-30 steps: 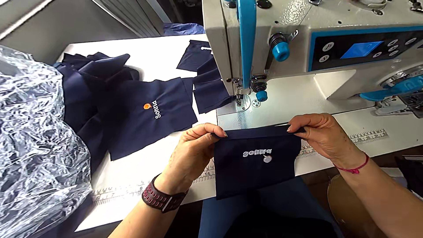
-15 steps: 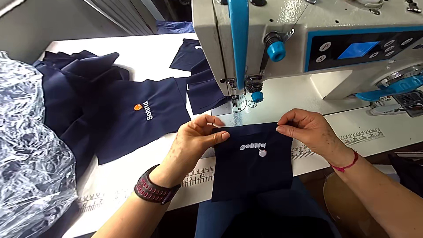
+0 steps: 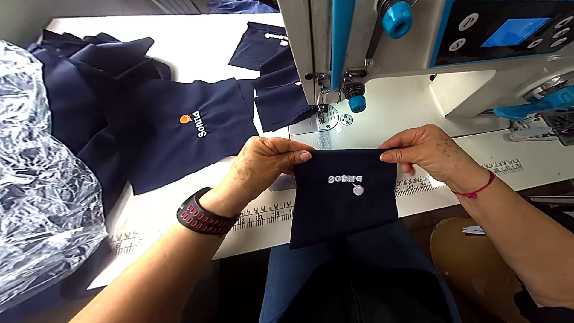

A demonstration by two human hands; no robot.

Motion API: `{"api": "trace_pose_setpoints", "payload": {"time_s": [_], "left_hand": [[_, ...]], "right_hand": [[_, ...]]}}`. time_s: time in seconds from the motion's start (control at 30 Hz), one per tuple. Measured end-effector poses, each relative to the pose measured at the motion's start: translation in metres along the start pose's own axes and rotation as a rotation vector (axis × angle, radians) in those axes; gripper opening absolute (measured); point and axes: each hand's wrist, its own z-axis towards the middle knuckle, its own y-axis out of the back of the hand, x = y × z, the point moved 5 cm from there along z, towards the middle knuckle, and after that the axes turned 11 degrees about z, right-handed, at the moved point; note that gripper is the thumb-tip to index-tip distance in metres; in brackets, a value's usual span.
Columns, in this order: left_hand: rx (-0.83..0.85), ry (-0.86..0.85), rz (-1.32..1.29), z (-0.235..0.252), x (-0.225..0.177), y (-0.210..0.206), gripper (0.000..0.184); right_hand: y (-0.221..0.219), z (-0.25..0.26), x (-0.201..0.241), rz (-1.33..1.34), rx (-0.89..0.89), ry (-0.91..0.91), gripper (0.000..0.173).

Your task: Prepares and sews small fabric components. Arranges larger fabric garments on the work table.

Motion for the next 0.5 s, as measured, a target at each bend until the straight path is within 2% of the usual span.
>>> {"api": "trace_pose_setpoints", "payload": {"time_s": [0.23,0.5], "left_hand": [[0.021,0.186,-0.016,0.006,0.001,0.001,0.011],[0.022,0.171,0.014,0.012,0.002,0.000,0.007]], "right_hand": [[0.000,0.011,-0.003,0.199,-0.036,-0.020,0.012],[0.000,0.020,-0.002,0.110,-0.022,-0.054,0.009]]}}
